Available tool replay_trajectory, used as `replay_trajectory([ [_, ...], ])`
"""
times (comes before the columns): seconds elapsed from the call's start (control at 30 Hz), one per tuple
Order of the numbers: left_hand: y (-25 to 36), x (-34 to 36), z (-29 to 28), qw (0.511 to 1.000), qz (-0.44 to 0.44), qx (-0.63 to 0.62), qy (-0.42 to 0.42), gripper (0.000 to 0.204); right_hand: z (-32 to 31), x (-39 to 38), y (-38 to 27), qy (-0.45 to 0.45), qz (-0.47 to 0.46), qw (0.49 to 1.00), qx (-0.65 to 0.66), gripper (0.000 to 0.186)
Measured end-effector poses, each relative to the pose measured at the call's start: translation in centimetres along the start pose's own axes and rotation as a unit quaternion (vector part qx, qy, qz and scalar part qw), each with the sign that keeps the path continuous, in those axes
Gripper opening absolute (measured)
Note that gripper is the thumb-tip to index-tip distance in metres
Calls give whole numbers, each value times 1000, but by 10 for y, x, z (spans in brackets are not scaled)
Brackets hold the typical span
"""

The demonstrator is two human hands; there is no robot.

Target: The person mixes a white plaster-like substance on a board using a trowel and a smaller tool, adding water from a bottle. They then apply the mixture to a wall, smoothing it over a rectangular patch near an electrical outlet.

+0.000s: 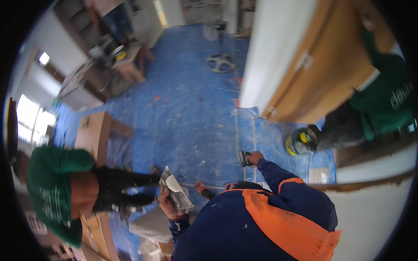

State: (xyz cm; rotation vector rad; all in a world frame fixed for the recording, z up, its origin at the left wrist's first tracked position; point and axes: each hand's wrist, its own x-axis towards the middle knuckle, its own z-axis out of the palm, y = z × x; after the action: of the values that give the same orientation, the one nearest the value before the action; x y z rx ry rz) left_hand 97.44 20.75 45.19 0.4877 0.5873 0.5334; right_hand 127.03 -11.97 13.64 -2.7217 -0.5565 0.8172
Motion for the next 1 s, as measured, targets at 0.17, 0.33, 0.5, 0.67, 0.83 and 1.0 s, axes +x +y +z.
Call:
replay_trajectory([
  [0.17, -12, 22, -9, 994, -81, 56, -52, 46, 37, -103, 54, 45, 182, 981, 48, 47],
  [0.33, -8, 55, -57, 986, -110, 99, -81, 34, 77, -171, 52, 99, 260, 959, 55, 46],
  [0.5, -10, 91, -59, 970, -172, 111, -133, 37, 108, -211, 30, 111, 298, 943, 99, 38],
  [0.67, -45, 122, -8, 948, -185, 177, -190, 42, 114, -222, 47, 152, 352, 909, 165, 43],
  [0.83, -112, 126, 77, 933, -176, 204, -238, 41, 124, -232, 82, 179, 409, 869, 213, 45],
  [1.0, -187, 121, 158, 879, -282, 249, -293, 39, 146, -254, 68, 216, 476, 809, 268, 37],
])
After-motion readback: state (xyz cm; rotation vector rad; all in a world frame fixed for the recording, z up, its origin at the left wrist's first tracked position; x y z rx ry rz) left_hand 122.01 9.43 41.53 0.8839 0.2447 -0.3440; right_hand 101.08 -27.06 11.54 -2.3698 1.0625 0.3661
